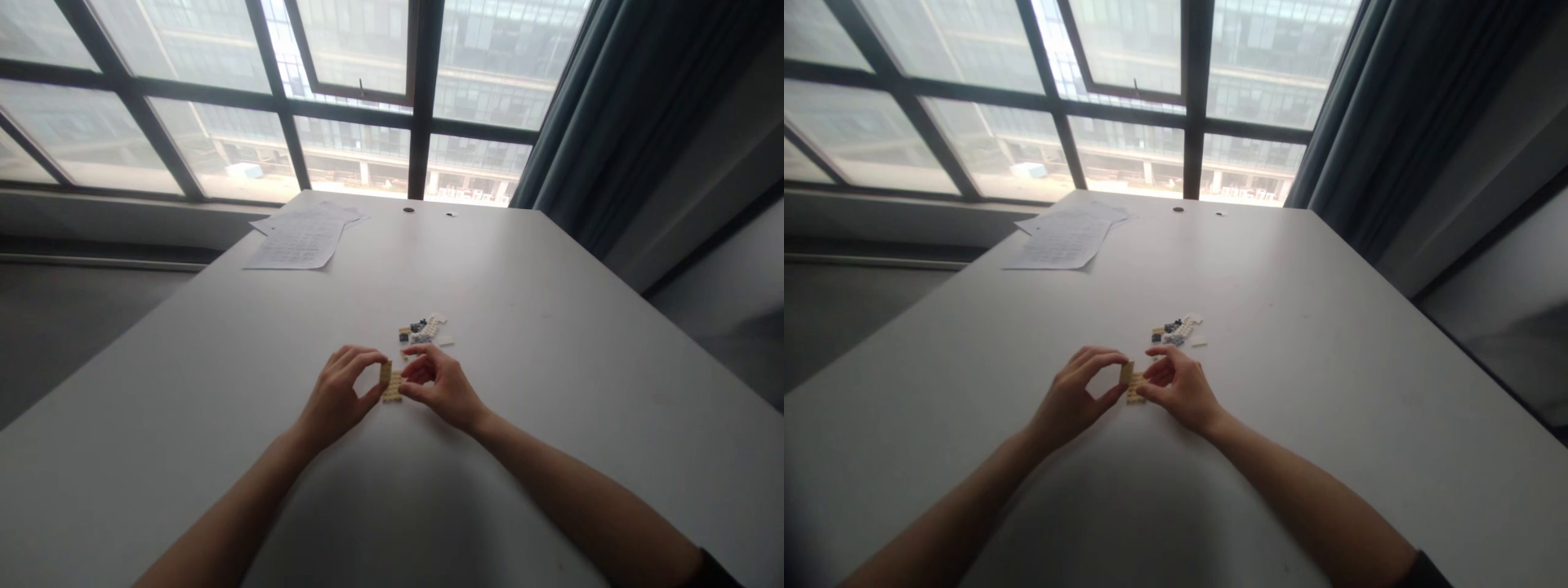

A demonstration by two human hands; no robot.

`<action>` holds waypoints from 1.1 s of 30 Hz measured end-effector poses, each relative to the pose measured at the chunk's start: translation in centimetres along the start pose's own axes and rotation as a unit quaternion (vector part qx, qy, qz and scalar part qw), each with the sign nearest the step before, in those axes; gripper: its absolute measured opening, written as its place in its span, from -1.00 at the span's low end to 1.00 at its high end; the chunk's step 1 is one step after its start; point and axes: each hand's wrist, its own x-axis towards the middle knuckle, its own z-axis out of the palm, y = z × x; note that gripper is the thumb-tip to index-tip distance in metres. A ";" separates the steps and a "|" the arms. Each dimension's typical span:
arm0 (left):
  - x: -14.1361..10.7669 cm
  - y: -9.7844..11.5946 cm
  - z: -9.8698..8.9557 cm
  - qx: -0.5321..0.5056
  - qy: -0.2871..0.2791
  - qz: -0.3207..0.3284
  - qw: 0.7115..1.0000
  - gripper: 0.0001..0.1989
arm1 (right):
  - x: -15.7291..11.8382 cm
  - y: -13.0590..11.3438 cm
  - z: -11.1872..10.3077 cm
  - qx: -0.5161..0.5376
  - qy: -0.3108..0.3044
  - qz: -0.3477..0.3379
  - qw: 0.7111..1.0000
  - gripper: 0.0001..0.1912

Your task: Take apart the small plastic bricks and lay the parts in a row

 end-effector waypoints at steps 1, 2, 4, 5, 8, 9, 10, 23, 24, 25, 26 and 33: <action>0.0 0.0 0.0 -0.005 0.005 -0.010 1.000 -0.78 | 0.1 0.0 -0.3 -0.009 0.010 0.002 1.000 -0.52; 0.1 0.0 0.0 -0.009 0.008 -0.016 1.000 -0.78 | 0.2 -0.1 -0.6 -0.010 0.015 0.010 1.000 -0.55; 0.1 0.2 0.2 -0.012 0.002 -0.014 1.000 -0.77 | 0.4 -0.1 -0.9 0.017 0.000 0.035 0.999 -0.57; 0.1 0.5 0.4 -0.009 -0.004 -0.007 1.000 -0.77 | 0.4 -0.1 -0.9 0.038 -0.016 0.047 0.998 -0.58; -0.1 1.1 1.1 0.009 -0.018 0.017 1.000 -0.79 | 0.0 0.0 -0.5 0.062 -0.056 0.057 0.995 -0.64; -0.1 1.2 1.2 0.016 -0.019 0.022 0.999 -0.80 | -0.1 0.0 -0.4 0.052 -0.059 0.052 0.996 -0.67; -0.2 1.2 1.3 0.022 -0.019 0.028 0.999 -0.80 | -0.2 0.0 -0.3 0.031 -0.055 0.046 0.997 -0.70; -0.8 -1.2 1.1 0.074 -0.022 0.014 0.997 -0.76 | 0.7 1.0 -2.6 -0.308 -0.009 -0.046 0.950 -0.77; -0.8 -1.3 1.1 0.075 -0.022 0.012 0.997 -0.76 | 0.8 1.2 -2.7 -0.323 -0.013 -0.053 0.945 -0.76; -0.8 -1.3 1.1 0.076 -0.022 0.009 0.997 -0.76 | 0.8 1.3 -2.7 -0.334 -0.019 -0.056 0.941 -0.75; -0.8 -1.4 1.1 0.077 -0.023 0.006 0.997 -0.76 | 0.8 1.4 -2.7 -0.341 -0.027 -0.058 0.938 -0.74; -1.0 -1.7 1.1 0.078 -0.021 -0.004 0.997 -0.77 | 1.1 1.3 -3.5 -0.340 -0.033 -0.070 0.937 -0.68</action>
